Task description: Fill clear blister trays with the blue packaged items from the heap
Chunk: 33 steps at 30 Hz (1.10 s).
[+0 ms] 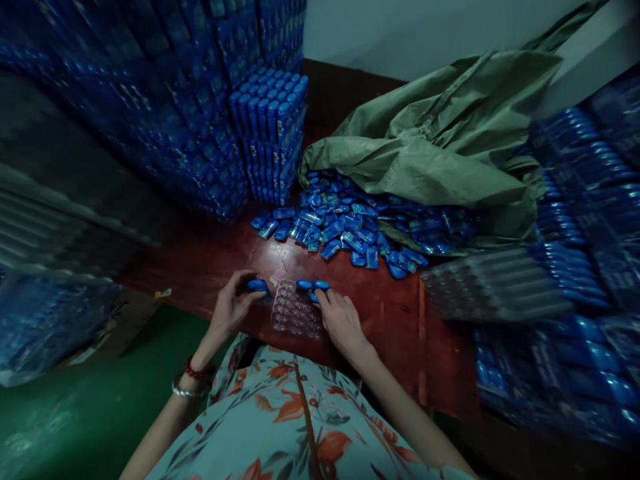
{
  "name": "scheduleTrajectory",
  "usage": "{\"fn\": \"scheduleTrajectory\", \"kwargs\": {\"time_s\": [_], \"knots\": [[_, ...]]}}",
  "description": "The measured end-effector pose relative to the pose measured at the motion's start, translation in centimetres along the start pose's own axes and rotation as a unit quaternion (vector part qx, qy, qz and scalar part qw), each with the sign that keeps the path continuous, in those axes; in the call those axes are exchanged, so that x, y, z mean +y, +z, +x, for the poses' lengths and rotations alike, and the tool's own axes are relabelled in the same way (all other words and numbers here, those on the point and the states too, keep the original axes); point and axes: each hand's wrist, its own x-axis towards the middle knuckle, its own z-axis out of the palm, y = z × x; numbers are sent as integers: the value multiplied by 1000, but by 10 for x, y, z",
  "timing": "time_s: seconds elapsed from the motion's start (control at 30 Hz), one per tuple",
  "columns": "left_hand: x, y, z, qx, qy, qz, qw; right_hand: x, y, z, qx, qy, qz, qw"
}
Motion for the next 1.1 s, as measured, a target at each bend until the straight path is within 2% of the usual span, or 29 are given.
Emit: {"fn": "scheduleTrajectory", "kwargs": {"time_s": [0.07,0.13,0.27,0.33,0.43,0.53,0.7,0.83,0.93,1.03,1.1], "knots": [[10,13,2,-10,66,-40,997,2,5,1,7,-1,13,1000],[12,32,5,-35,138,-37,989,4,10,3,13,6,34,999],[-4,61,14,-36,244,5,969,10,20,5,28,6,61,998],[-12,65,20,-55,272,21,961,14,23,6,42,-11,69,997],[-15,62,28,-121,307,67,941,20,26,9,76,-34,81,993],[-9,55,32,-167,315,133,925,26,32,13,110,-66,95,987],[-2,49,30,-199,308,235,900,35,44,15,158,-110,121,974],[3,56,26,-211,321,323,865,38,44,19,185,-132,151,962],[7,64,22,-232,300,394,837,39,39,23,180,-155,166,957],[8,67,17,-233,277,421,831,41,35,22,174,-168,165,956],[5,62,14,-220,282,408,840,45,34,22,202,-154,173,952]]}}
